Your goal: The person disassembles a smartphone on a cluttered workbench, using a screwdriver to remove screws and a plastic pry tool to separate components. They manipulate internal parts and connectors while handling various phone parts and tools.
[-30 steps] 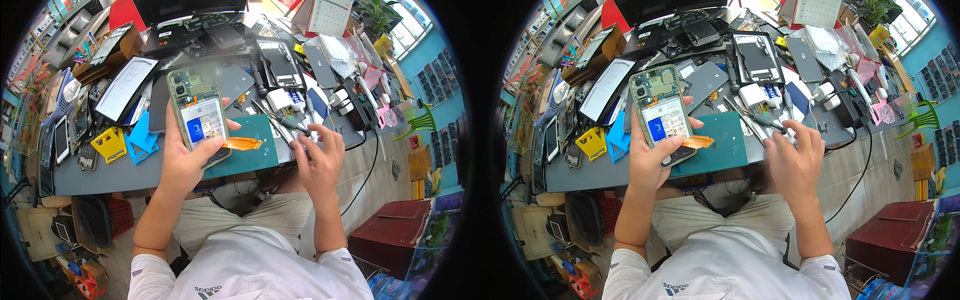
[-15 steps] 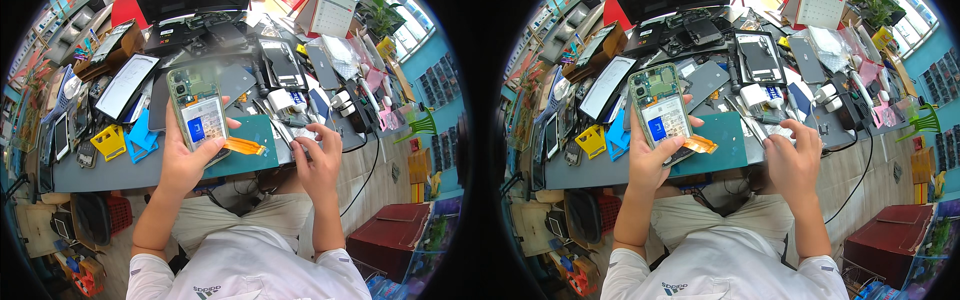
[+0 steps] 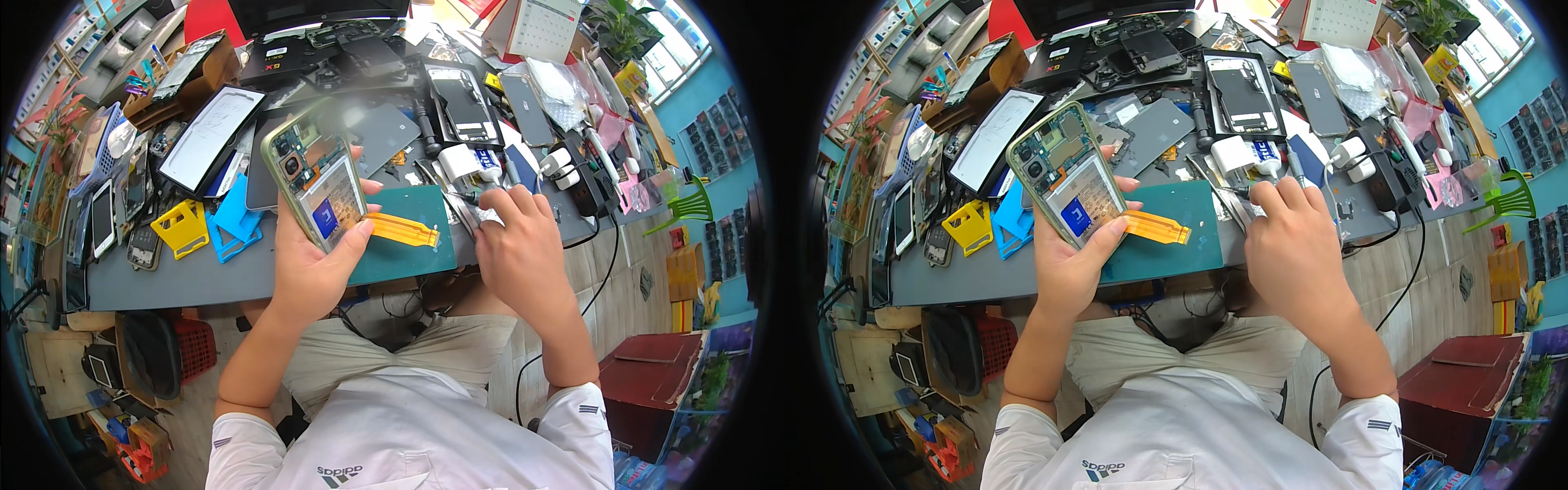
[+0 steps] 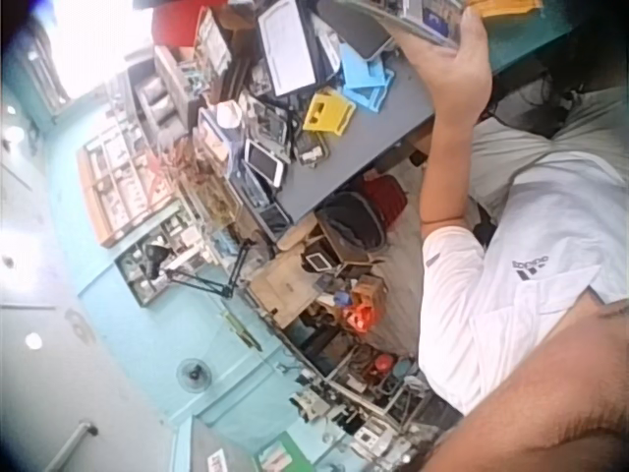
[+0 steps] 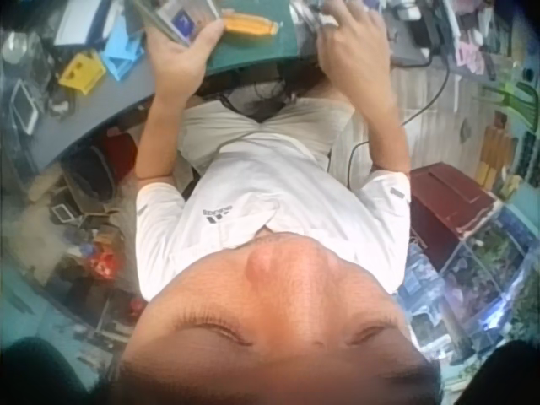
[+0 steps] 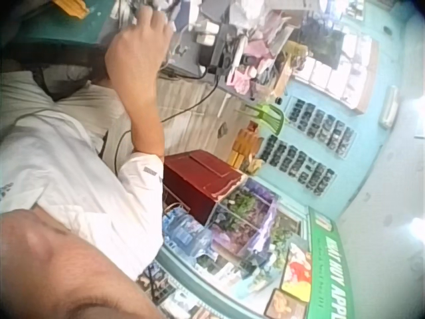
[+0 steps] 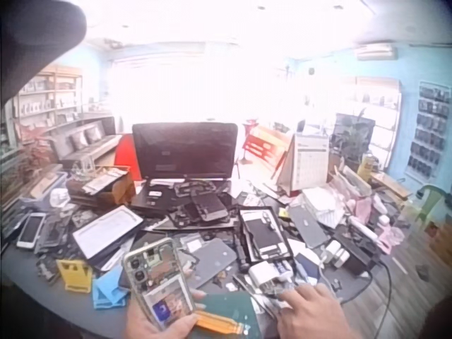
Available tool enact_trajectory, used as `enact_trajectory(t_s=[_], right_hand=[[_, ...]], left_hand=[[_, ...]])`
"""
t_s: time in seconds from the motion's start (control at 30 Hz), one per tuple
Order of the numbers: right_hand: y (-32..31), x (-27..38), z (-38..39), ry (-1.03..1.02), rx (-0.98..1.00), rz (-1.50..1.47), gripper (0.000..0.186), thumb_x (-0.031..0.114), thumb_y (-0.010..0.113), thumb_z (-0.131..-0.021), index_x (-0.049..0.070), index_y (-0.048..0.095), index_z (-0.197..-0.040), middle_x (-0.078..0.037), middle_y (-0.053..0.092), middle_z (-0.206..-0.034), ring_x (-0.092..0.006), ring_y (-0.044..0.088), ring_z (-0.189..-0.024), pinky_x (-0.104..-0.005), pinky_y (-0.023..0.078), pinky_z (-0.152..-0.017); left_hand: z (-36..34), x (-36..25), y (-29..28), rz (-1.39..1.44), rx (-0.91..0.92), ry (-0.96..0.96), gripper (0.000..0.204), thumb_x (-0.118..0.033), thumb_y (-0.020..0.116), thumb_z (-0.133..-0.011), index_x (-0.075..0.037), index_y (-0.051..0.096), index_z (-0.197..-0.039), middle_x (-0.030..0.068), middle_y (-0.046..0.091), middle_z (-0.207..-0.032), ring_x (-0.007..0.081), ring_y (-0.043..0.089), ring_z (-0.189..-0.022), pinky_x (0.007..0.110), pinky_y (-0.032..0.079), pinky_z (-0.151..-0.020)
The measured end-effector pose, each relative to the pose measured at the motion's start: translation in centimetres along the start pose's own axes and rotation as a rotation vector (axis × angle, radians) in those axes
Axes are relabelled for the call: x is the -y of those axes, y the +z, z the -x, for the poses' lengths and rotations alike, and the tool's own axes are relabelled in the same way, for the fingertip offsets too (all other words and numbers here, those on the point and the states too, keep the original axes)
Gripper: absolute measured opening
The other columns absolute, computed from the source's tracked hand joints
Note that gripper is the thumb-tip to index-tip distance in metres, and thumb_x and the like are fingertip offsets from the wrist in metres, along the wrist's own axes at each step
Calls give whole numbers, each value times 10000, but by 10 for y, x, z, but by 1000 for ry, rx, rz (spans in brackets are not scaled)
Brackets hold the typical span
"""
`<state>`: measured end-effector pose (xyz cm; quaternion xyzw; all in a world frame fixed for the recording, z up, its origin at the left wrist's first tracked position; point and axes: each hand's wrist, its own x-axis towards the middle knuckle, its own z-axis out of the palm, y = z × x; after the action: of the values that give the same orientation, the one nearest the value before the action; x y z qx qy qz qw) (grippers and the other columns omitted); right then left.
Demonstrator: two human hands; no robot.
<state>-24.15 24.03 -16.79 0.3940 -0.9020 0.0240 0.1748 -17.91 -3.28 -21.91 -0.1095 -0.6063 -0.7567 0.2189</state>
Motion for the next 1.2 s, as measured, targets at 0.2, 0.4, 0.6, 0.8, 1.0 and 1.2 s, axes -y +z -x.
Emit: enact_trajectory(t_s=[0.2,0.4,0.6,0.8,1.0,1.2], right_hand=[[0,-3,-8,-32,39,19,114,85,832,-851,11,798,-771,-54,718,-1165,-266,638,-1095,-428,503,-948],[-3,1,-19,-96,129,56,131,109,781,-842,32,787,-736,-76,697,-1138,-278,621,-1090,-431,483,-937],[3,8,-21,-146,141,226,128,178,782,-805,73,826,-746,-99,678,-1114,-286,608,-1101,-406,452,-912],[7,-1,-24,-64,146,148,118,147,777,-825,39,807,-791,-90,672,-1100,-289,616,-1098,-418,484,-914],[6,-2,-24,-79,149,97,117,142,774,-820,53,818,-758,-115,691,-1126,-314,634,-1081,-433,504,-897],[7,-6,-37,-74,227,45,148,186,813,-795,43,819,-757,-128,704,-1114,-324,664,-1099,-436,565,-891]], left_hand=[[0,1,1,10,-22,7,784,104,718,-991,-32,394,-1692,232,525,-1688,326,685,-1399,503,657,-1120],[1,3,0,16,-14,8,783,90,723,-1008,-50,383,-1699,234,522,-1689,324,682,-1400,497,653,-1122],[2,4,1,26,-12,19,774,88,717,-1022,-52,373,-1701,241,515,-1696,320,679,-1403,492,646,-1126],[2,5,0,29,-2,37,780,98,709,-1020,-53,362,-1702,248,514,-1696,318,675,-1407,495,643,-1130],[3,4,0,5,-3,33,775,95,709,-1018,-52,361,-1695,249,519,-1690,322,677,-1406,500,644,-1130],[2,4,-1,-12,-5,36,774,96,711,-1015,-48,362,-1691,246,523,-1684,323,679,-1401,505,647,-1126]])
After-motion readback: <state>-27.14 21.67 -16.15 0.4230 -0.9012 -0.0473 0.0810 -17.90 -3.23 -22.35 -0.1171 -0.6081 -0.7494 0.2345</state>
